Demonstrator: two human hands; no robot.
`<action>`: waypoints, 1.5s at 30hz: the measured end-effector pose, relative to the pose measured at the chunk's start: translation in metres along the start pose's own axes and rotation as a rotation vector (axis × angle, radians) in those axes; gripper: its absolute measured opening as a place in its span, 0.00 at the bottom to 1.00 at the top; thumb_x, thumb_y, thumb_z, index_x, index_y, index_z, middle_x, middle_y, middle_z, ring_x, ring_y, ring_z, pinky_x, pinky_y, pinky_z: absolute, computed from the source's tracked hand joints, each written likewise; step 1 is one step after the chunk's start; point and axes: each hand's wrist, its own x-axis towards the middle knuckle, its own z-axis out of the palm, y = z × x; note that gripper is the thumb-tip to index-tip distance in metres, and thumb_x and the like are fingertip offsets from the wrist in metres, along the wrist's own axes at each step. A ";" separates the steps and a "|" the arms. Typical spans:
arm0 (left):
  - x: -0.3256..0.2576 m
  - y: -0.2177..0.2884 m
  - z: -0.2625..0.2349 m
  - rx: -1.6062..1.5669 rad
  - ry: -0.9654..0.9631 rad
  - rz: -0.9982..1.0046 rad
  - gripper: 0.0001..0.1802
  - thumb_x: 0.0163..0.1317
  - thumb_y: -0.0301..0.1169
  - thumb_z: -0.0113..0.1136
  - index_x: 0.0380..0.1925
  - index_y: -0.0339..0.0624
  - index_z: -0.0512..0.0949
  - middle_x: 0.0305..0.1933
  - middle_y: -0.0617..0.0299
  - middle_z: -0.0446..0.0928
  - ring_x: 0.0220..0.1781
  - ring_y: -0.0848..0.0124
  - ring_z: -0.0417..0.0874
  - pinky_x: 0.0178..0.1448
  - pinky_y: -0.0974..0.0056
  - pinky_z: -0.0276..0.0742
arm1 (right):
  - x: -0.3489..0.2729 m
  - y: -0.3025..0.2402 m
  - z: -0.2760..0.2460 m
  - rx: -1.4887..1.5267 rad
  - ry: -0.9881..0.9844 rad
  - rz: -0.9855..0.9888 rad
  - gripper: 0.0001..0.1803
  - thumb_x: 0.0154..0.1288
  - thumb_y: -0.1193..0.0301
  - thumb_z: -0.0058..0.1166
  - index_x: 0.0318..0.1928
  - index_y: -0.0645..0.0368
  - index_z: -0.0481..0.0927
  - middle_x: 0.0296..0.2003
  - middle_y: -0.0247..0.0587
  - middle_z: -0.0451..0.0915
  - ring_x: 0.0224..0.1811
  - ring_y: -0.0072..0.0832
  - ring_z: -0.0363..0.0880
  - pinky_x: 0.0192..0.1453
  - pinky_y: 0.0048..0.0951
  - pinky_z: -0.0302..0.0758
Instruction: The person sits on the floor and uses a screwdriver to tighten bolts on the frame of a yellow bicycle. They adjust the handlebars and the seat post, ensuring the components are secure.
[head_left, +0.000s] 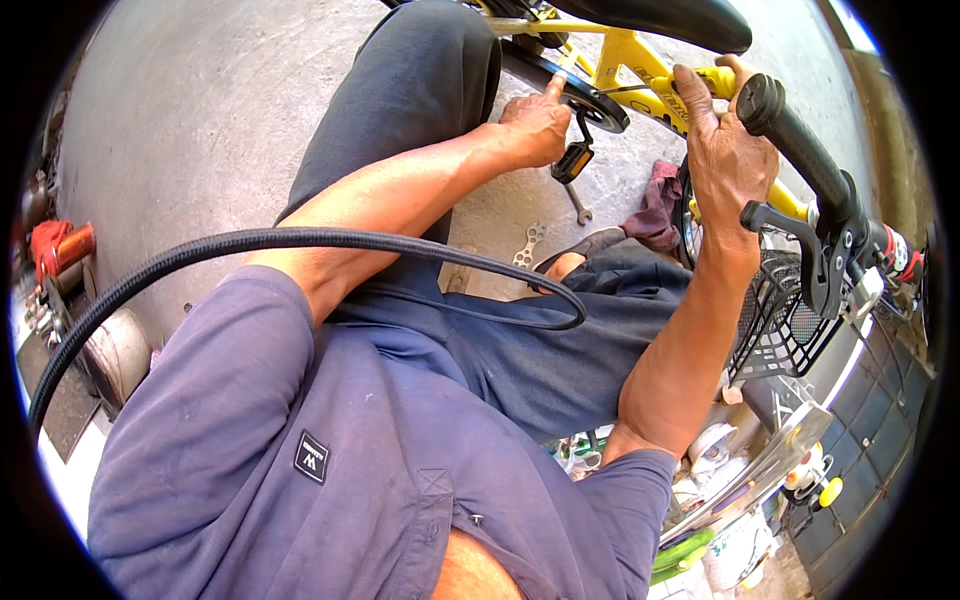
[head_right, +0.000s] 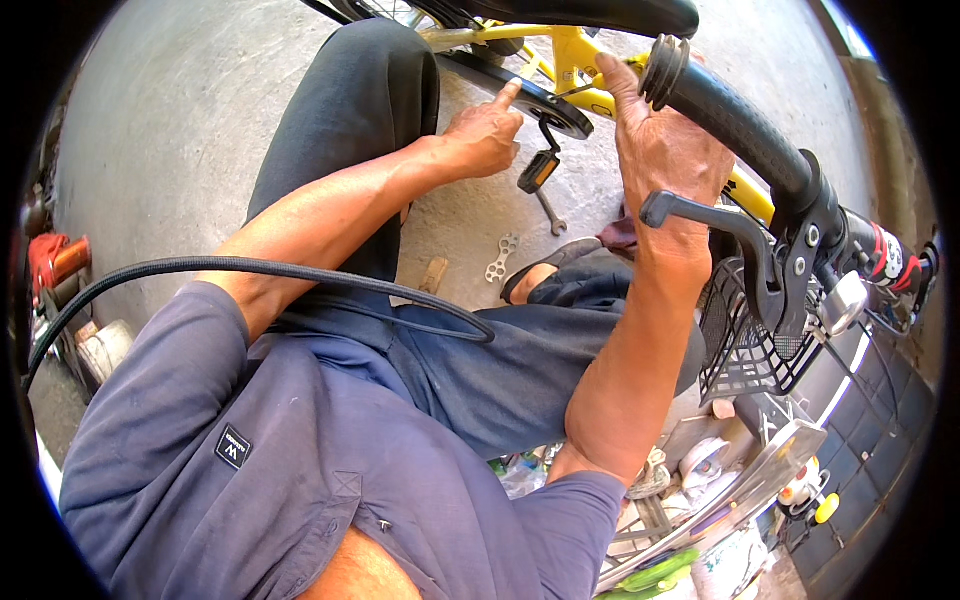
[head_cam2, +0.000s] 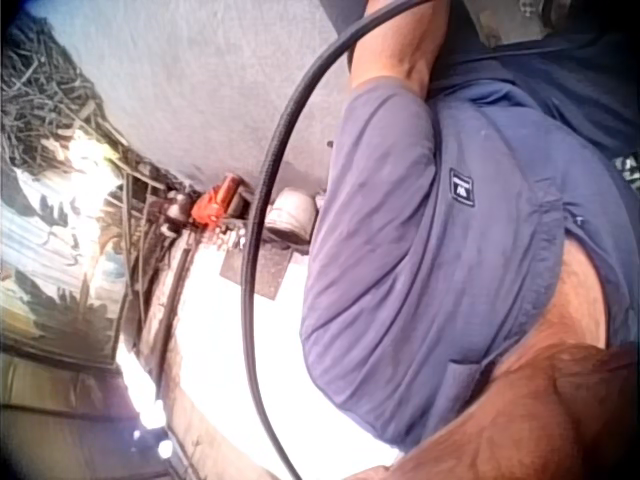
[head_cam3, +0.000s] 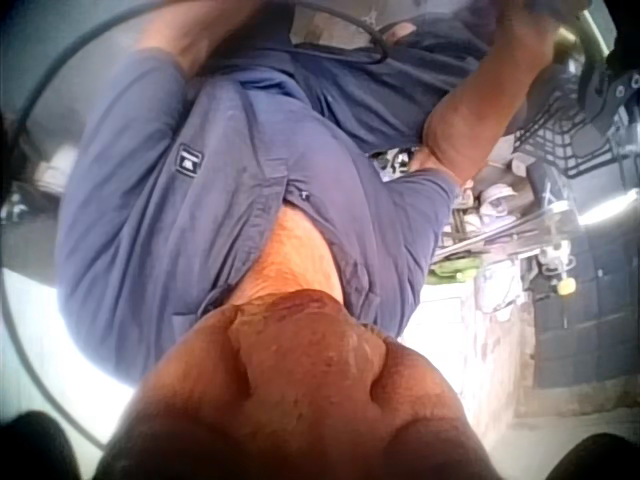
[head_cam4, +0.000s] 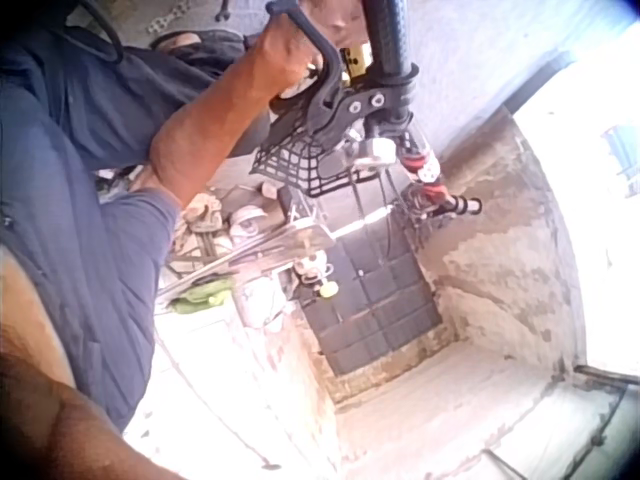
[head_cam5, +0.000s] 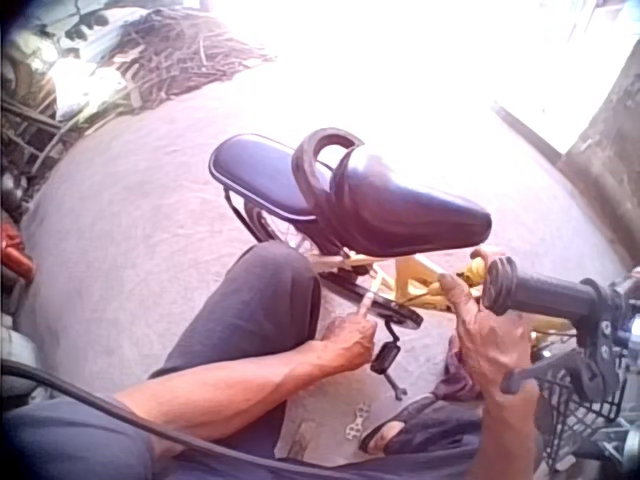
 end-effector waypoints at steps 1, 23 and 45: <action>0.001 0.000 0.000 -0.002 -0.003 -0.002 0.11 0.56 0.29 0.56 0.34 0.32 0.77 0.75 0.38 0.49 0.51 0.42 0.80 0.57 0.47 0.74 | 0.000 0.002 0.001 -0.050 0.029 0.031 0.24 0.65 0.49 0.57 0.51 0.53 0.79 0.29 0.42 0.82 0.30 0.33 0.83 0.37 0.34 0.81; 0.000 0.001 0.001 0.000 -0.013 0.006 0.11 0.56 0.30 0.56 0.35 0.32 0.77 0.75 0.35 0.49 0.52 0.41 0.79 0.58 0.47 0.73 | 0.010 0.013 0.008 0.050 -0.051 -0.115 0.19 0.65 0.57 0.61 0.53 0.44 0.73 0.33 0.39 0.80 0.31 0.29 0.83 0.28 0.29 0.81; 0.003 0.001 0.004 0.042 -0.025 -0.033 0.12 0.56 0.32 0.59 0.36 0.33 0.78 0.76 0.39 0.47 0.51 0.43 0.80 0.56 0.47 0.75 | 0.011 0.016 0.022 -0.244 0.230 -0.251 0.21 0.57 0.74 0.61 0.52 0.43 0.79 0.45 0.43 0.75 0.38 0.36 0.81 0.37 0.33 0.80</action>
